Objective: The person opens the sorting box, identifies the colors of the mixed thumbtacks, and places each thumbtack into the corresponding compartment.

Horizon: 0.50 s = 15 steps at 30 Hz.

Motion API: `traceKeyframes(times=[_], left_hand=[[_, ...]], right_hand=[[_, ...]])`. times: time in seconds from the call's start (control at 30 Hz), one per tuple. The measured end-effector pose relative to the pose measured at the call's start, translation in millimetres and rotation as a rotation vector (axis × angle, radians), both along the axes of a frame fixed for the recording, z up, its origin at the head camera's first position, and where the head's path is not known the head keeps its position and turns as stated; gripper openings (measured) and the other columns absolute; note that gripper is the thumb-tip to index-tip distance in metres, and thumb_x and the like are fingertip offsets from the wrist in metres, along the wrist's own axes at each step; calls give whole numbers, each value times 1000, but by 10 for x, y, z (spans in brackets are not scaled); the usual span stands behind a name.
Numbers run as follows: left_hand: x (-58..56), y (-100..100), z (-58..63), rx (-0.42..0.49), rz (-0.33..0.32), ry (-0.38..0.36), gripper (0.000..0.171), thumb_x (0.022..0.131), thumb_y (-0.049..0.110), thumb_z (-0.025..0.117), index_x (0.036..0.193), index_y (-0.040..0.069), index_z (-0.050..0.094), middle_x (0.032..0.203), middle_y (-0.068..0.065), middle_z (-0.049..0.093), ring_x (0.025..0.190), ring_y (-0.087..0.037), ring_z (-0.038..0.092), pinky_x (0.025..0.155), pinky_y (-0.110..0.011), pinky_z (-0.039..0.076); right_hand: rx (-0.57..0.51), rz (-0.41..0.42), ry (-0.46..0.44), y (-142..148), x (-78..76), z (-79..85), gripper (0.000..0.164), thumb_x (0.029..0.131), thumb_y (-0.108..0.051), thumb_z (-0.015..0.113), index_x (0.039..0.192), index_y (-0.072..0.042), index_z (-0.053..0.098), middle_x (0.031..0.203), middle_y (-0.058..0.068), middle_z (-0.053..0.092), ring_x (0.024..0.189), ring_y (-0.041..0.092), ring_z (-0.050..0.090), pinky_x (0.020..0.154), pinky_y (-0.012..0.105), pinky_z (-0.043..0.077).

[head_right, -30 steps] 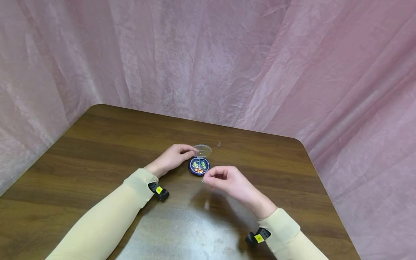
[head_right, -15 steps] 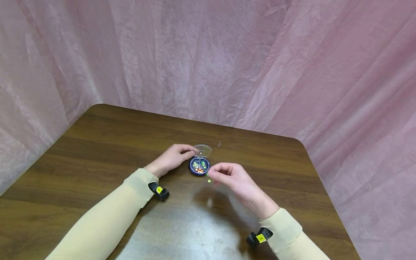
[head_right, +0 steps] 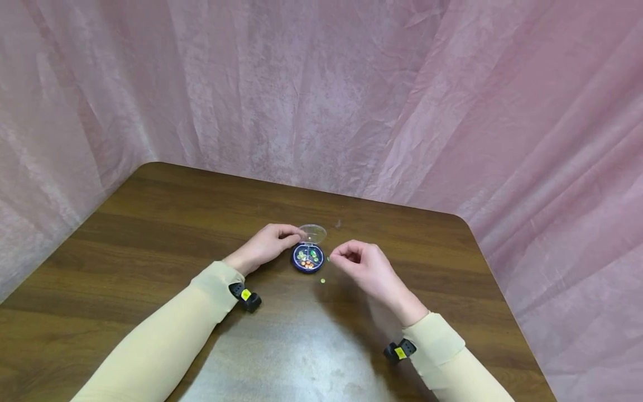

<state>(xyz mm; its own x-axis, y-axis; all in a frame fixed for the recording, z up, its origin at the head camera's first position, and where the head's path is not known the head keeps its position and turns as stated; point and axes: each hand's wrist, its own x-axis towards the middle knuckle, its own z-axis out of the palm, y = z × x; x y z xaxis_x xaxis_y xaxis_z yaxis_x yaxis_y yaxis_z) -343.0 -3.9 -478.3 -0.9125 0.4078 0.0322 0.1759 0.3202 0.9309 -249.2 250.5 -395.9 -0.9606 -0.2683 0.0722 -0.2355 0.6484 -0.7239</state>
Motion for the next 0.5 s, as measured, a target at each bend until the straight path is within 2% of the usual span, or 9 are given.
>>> traceKeyframes(times=[0.17, 0.33, 0.5], left_hand=[[7, 3, 2, 1, 5, 5, 29, 100, 33, 60, 121, 18, 73, 119, 10, 66, 121, -12, 54, 104, -35, 38], [31, -4, -6, 1, -2, -10, 29, 100, 33, 60, 121, 18, 73, 119, 11, 66, 121, -12, 54, 104, -34, 38], [3, -5, 0, 17, -12, -11, 29, 100, 33, 59, 121, 18, 73, 120, 10, 66, 121, -12, 54, 104, -35, 38]], right_hand=[[74, -29, 47, 23, -126, -35, 16, 92, -40, 70, 97, -25, 73, 91, -5, 70, 76, 17, 58, 66, 31, 48], [131, -57, 74, 63, -262, -87, 15, 92, -37, 70, 97, -23, 73, 90, -5, 70, 77, 17, 57, 68, 32, 47], [180, -61, 101, 62, -370, -97, 12, 92, -35, 70, 96, -24, 73, 89, -9, 69, 79, 15, 59, 70, 32, 48]])
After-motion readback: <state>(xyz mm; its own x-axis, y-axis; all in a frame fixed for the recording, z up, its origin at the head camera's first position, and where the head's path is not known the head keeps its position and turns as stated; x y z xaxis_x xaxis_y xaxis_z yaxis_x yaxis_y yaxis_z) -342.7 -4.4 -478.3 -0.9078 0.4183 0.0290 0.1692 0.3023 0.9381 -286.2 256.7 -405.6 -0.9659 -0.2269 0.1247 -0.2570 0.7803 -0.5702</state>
